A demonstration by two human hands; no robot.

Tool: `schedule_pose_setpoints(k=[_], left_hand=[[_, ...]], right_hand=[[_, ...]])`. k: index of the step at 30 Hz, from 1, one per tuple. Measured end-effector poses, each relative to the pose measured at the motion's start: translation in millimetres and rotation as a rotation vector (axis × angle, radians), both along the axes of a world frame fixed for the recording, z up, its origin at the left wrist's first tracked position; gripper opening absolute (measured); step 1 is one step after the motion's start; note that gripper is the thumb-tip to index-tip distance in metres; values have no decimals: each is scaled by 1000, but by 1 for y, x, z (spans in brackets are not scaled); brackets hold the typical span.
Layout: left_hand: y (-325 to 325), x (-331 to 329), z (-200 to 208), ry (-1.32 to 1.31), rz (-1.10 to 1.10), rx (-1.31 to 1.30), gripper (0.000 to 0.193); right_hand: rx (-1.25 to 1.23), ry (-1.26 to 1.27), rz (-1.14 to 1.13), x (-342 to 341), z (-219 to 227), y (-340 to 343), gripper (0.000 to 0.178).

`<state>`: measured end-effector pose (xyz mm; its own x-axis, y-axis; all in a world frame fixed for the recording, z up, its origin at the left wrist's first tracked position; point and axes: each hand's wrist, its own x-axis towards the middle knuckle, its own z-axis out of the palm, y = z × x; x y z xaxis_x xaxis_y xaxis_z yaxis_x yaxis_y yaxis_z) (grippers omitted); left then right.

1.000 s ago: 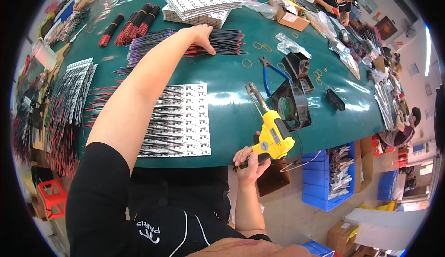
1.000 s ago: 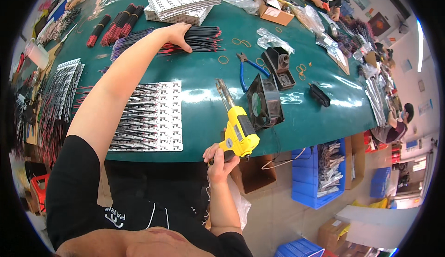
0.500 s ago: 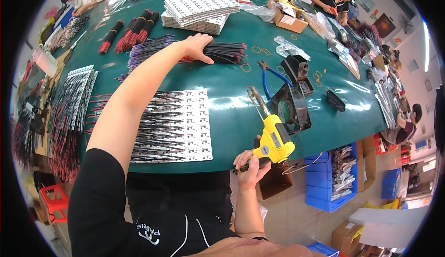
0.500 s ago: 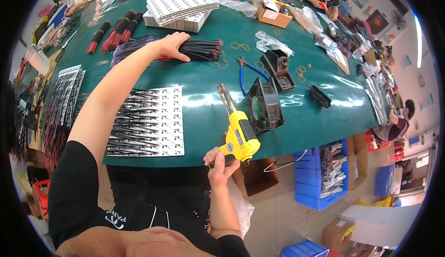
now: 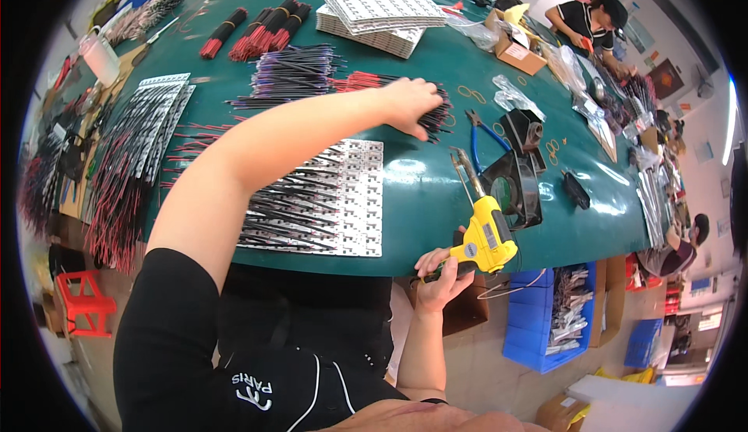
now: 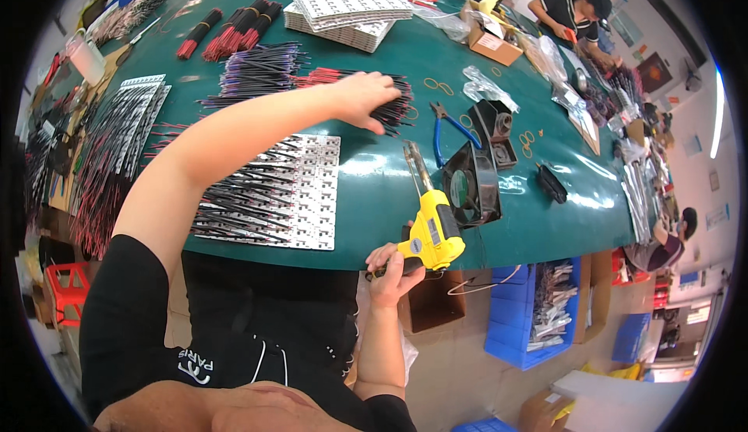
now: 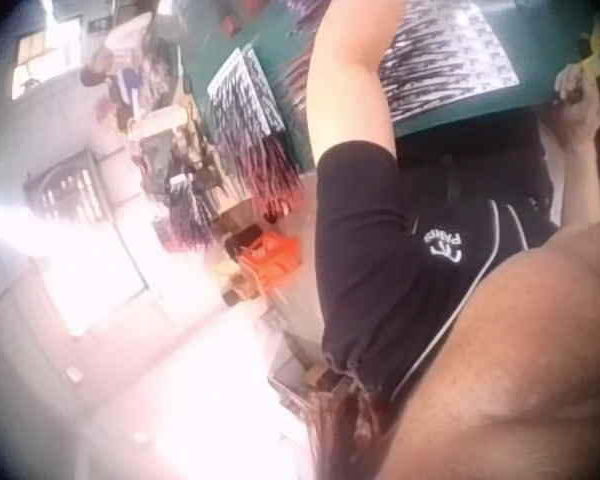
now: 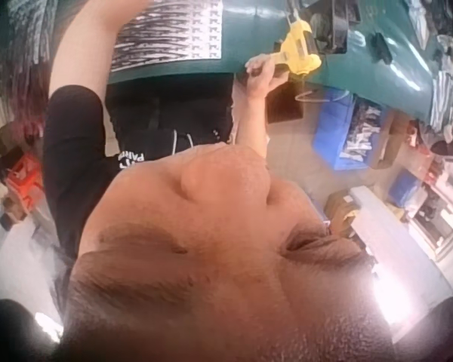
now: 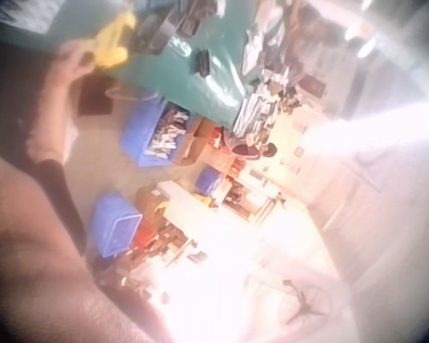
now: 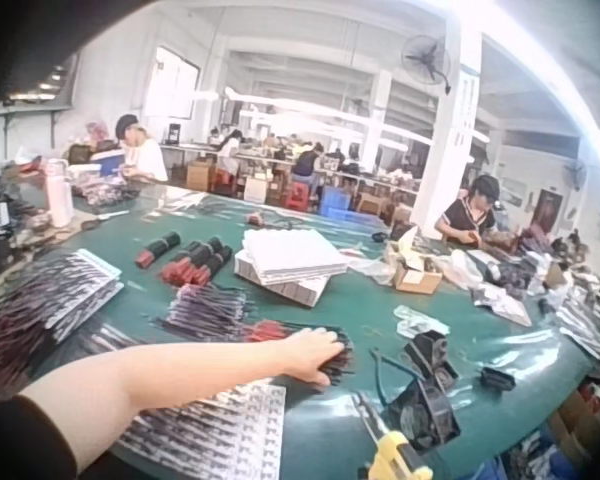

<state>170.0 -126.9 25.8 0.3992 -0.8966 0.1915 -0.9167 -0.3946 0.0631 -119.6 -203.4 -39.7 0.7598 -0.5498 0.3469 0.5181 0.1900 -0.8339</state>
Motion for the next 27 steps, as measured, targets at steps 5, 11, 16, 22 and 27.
schedule_pose_setpoints(k=[5,11,16,22,27], left_hand=[[-13,2,-21,-135,140,-45,39],[-22,-4,-18,-6,185,-184,21],[-16,4,-17,-60,152,-449,17],[-7,9,-2,-22,234,-561,18],[6,4,15,149,256,-768,15]], right_hand=[[21,13,15,1,0,6,47],[45,26,25,-3,0,-2,46],[51,-7,60,-3,-3,-4,44],[112,-47,116,-5,-4,-5,15],[122,-34,116,-7,-6,-7,11]])
